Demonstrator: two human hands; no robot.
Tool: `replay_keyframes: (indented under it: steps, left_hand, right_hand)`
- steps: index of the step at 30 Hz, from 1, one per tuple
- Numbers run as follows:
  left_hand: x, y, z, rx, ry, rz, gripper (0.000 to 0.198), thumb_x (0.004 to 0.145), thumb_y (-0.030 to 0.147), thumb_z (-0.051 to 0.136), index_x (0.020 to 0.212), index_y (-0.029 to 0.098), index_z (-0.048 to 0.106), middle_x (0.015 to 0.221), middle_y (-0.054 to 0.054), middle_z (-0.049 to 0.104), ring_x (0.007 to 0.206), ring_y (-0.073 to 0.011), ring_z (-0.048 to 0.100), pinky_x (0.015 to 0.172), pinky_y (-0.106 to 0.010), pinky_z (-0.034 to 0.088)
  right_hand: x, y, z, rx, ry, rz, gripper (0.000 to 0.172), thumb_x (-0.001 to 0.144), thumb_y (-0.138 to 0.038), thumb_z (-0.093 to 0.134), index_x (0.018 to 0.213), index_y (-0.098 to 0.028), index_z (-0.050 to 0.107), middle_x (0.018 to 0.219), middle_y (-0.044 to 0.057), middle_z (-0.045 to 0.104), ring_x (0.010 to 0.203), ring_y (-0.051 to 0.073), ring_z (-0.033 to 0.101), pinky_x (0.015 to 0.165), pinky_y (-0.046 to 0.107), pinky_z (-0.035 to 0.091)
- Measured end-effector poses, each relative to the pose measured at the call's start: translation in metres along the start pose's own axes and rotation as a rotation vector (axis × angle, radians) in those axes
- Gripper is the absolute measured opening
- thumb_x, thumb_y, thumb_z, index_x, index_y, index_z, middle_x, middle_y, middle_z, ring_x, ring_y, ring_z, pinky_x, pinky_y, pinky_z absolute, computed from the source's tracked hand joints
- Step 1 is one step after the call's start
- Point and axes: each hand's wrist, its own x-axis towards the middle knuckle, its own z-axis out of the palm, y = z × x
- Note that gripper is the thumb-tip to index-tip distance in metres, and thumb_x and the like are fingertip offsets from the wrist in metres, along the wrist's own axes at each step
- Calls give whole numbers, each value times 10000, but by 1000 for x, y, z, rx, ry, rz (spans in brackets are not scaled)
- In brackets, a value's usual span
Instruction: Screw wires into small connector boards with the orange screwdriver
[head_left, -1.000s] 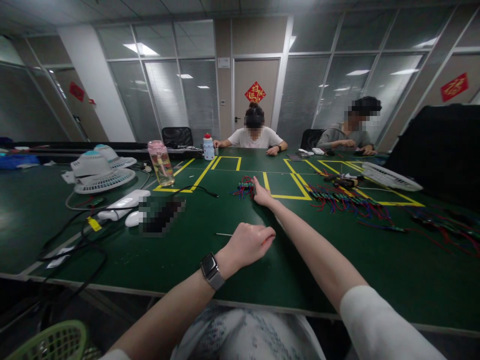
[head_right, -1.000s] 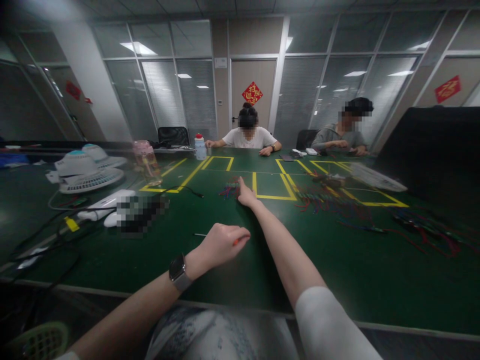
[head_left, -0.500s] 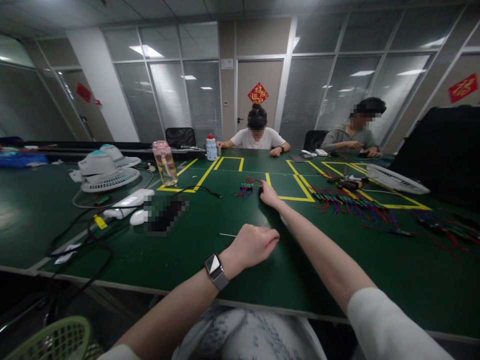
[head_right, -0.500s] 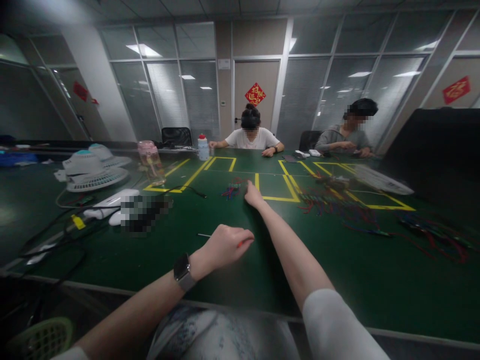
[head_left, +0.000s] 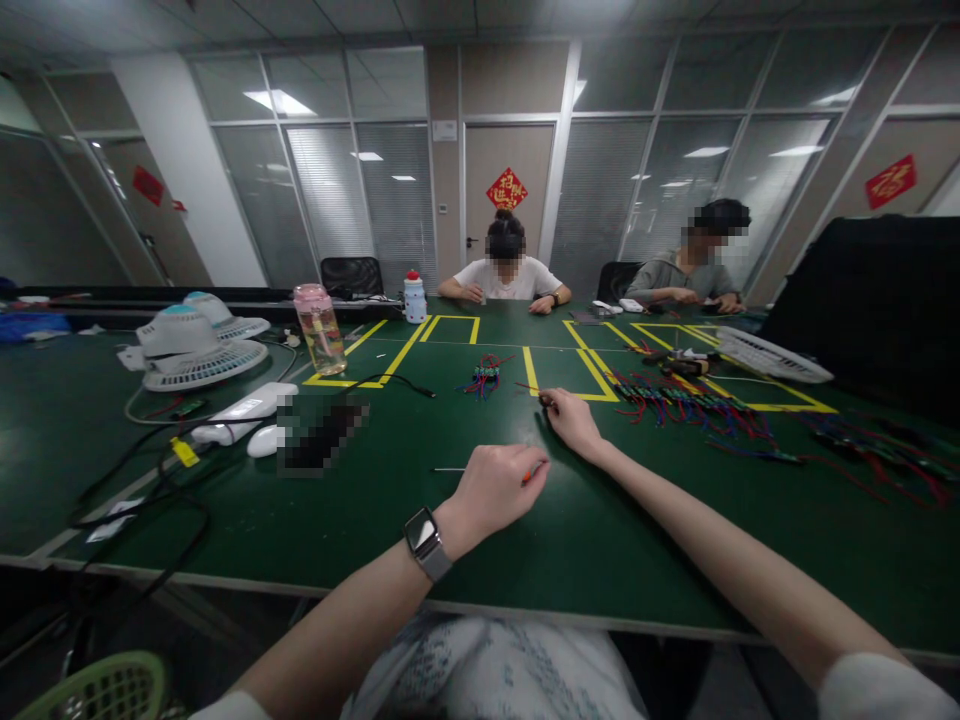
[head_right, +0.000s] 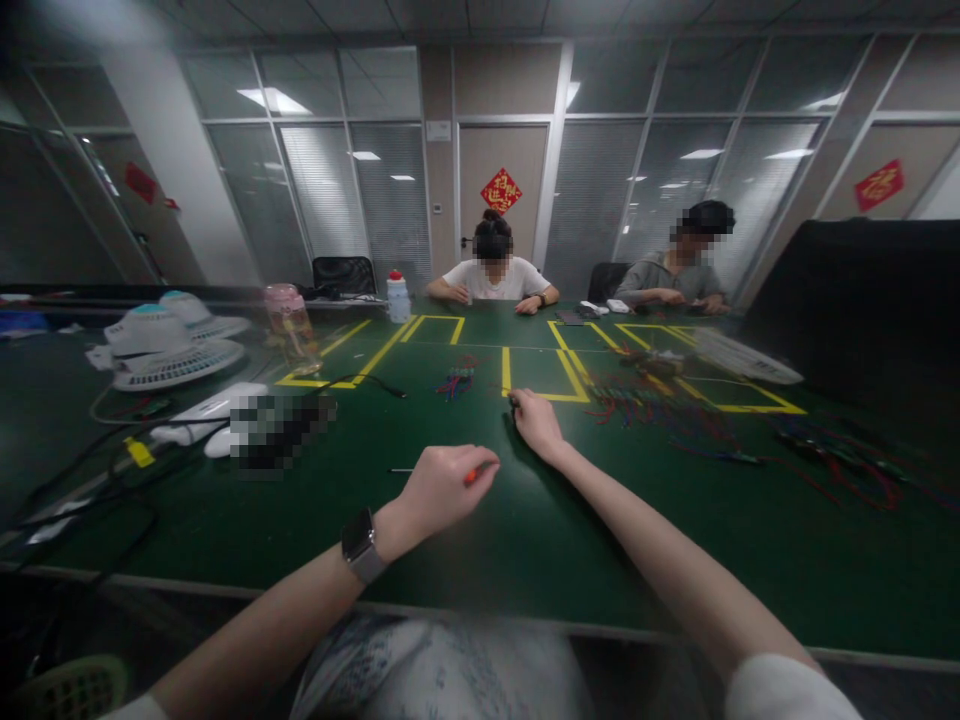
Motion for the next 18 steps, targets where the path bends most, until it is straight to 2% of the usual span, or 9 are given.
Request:
replay_keyframes:
  steps: [1,3,5,8,10,12,15,18]
  left_hand:
    - [1,2,-2,-64,71,-35,156,878,242,521,896,177,663,810,-44,715,683,-159,651,642,-250,457]
    - [4,7,-10,-210,219,-108,151,870,242,526,867,169,657,795,-43,704,680,-143,632,664,-245,455]
    - [10,11,-20,-351,324,-186,193,874,234,507,740,163,627,730,-30,664,674,-127,604,654,-232,439]
    - [25,11,-35,-716,462,-374,418,894,336,460,514,170,408,476,35,418,441,-68,407,453,-191,317]
    - [39,7,-43,-1082,376,-467,472,873,434,463,496,191,317,406,72,302,331,-45,264,352,-180,199]
    - [54,4,-47,-1302,329,-504,478,836,490,502,511,200,306,392,88,278,286,-36,225,308,-169,138]
    - [74,-1,-44,-1367,331,-472,499,795,510,565,504,192,313,379,93,287,269,-21,218,293,-145,128]
    - [85,-3,-33,-1346,363,-456,515,800,517,559,496,191,302,362,97,270,271,-13,209,293,-131,136]
  right_hand:
    - [-10,-3,-2,42,0,-43,407,804,-39,461,1152,-193,605,1066,67,677,970,185,632,870,278,468]
    - [-31,-12,-6,282,21,-160,399,783,-68,504,1154,-181,594,1110,87,655,891,174,651,827,295,505]
    - [-51,-21,-10,503,-37,-185,416,763,-105,554,1171,-186,572,1069,75,671,844,165,666,813,313,527]
    - [-72,-34,-17,736,-162,-142,438,741,-143,610,1175,-178,558,934,50,722,883,181,678,868,354,521]
    - [-79,-41,-21,800,-237,-124,415,738,-176,637,1148,-168,575,929,59,736,877,190,683,874,375,516]
    - [-82,-46,-24,840,-284,-119,392,736,-197,652,1122,-161,594,927,67,741,866,196,687,866,382,516]
    - [-81,-52,-28,887,-337,-134,380,733,-205,659,1105,-150,604,926,75,744,870,201,690,880,391,511]
    - [-81,-54,-29,902,-374,-140,380,728,-197,659,1101,-145,602,930,79,747,876,204,691,902,403,502]
